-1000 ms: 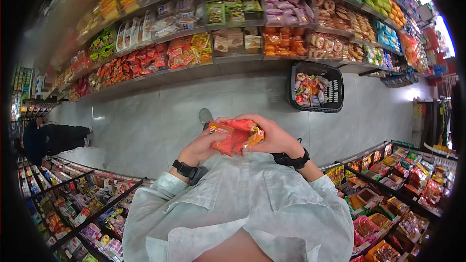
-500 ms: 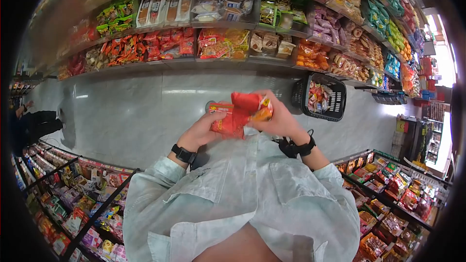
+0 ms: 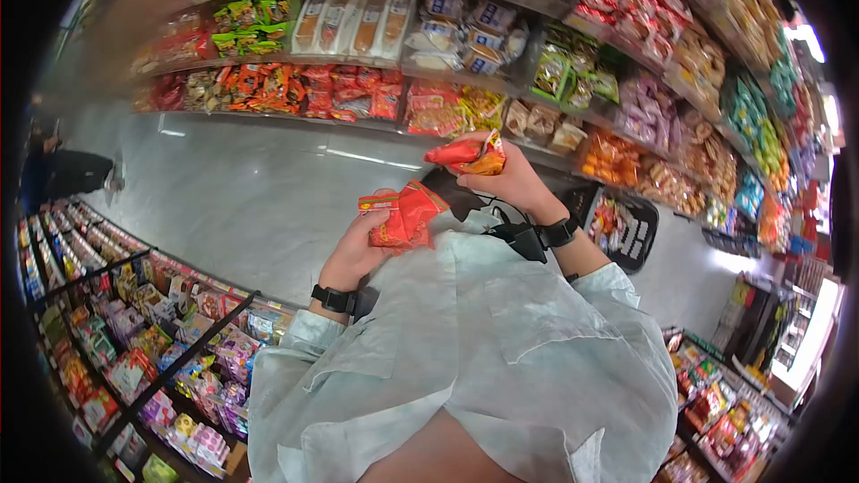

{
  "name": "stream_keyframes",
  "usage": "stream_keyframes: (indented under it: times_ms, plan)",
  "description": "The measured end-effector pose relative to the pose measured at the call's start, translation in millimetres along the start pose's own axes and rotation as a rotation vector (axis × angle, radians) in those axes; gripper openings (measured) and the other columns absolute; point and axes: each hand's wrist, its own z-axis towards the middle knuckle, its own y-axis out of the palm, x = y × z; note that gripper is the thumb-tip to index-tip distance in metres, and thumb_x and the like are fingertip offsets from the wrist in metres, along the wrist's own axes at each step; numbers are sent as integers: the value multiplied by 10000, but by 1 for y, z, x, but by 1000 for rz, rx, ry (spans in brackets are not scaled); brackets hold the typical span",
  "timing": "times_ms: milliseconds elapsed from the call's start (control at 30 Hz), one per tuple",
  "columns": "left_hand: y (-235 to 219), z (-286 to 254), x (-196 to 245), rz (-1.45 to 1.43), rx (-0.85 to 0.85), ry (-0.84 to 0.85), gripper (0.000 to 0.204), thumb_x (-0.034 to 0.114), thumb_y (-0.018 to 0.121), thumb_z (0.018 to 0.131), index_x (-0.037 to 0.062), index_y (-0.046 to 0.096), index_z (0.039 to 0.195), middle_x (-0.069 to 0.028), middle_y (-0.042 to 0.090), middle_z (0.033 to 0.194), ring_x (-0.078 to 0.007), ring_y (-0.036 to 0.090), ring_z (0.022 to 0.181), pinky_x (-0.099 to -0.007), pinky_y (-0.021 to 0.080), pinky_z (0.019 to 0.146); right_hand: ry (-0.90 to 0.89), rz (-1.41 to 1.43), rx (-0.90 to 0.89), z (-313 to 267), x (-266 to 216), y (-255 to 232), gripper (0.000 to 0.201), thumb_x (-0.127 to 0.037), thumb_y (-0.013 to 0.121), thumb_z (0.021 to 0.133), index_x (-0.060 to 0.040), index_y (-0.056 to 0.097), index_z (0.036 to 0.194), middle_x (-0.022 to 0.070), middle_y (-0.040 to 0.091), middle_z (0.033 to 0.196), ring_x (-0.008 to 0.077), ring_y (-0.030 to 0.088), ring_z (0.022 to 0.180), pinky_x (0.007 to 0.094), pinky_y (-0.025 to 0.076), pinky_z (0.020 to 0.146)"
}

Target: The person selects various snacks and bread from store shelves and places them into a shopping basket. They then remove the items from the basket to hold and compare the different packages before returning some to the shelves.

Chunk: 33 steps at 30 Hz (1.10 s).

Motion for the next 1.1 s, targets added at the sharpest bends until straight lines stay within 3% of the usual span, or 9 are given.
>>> stream_keyframes:
  times_ms: [167,233,267,467,667,767,867,1033,1100]
  plan:
    - [15,7,33,-8,120,155,448,302,571,1031,143,463,1435,-223,522,1491,-500,551,1331,-593,563,969,-28,-109,-163,73,-29,-34,516,-57,842,841,-49,648,1319,33,662,1265,126,603,1122,319,487,1024]
    - [41,12,44,-31,213,177,477,304,563,1034,122,448,1460,-191,590,1407,-382,631,1226,-492,579,880,-8,-80,-190,98,-33,-40,505,-49,834,846,-53,648,1316,27,669,1250,118,600,1129,323,486,1028]
    - [51,15,48,-44,256,189,492,305,558,1036,112,441,1473,-175,624,1365,-323,671,1174,-441,587,836,110,4,-215,105,-41,-44,490,-66,835,852,-60,650,1306,26,671,1236,95,616,1089,305,510,978]
    - [49,22,56,-60,241,206,528,302,566,1027,104,418,1493,-185,631,1354,-333,669,1187,-442,582,878,26,-20,-180,132,-23,-53,561,-159,890,822,-62,634,1311,14,665,1149,71,634,938,239,529,844]
    - [55,30,73,-32,328,154,485,323,536,1037,128,438,1471,-169,655,1324,-292,708,1093,-339,543,739,183,21,-65,132,-20,-55,593,-114,890,805,-77,613,1328,2,655,1125,78,620,949,251,528,823]
    - [21,20,83,25,192,112,474,307,537,1039,122,442,1465,-164,653,1325,-295,712,1082,-359,554,763,123,31,-25,132,-12,-45,573,-69,876,808,-79,621,1321,-2,659,1120,78,625,925,257,535,789]
    - [-11,4,97,19,135,70,467,277,552,1036,107,446,1457,-165,651,1324,-303,702,1110,-398,571,833,190,-38,30,127,-21,-23,551,-21,851,818,-68,622,1316,6,670,1129,91,645,932,263,548,813]
    - [-61,-37,123,-7,87,84,451,236,562,1036,84,460,1448,-156,649,1327,-306,696,1123,-423,574,889,27,-136,130,122,-25,41,497,16,827,826,-61,646,1282,22,706,1103,105,660,911,276,550,839]
    - [-85,-54,134,-10,87,91,451,223,569,1033,84,465,1449,-149,648,1327,-299,694,1127,-424,578,878,71,-157,174,123,-29,68,494,-13,837,830,-47,644,1283,23,705,1096,107,657,923,281,547,845]
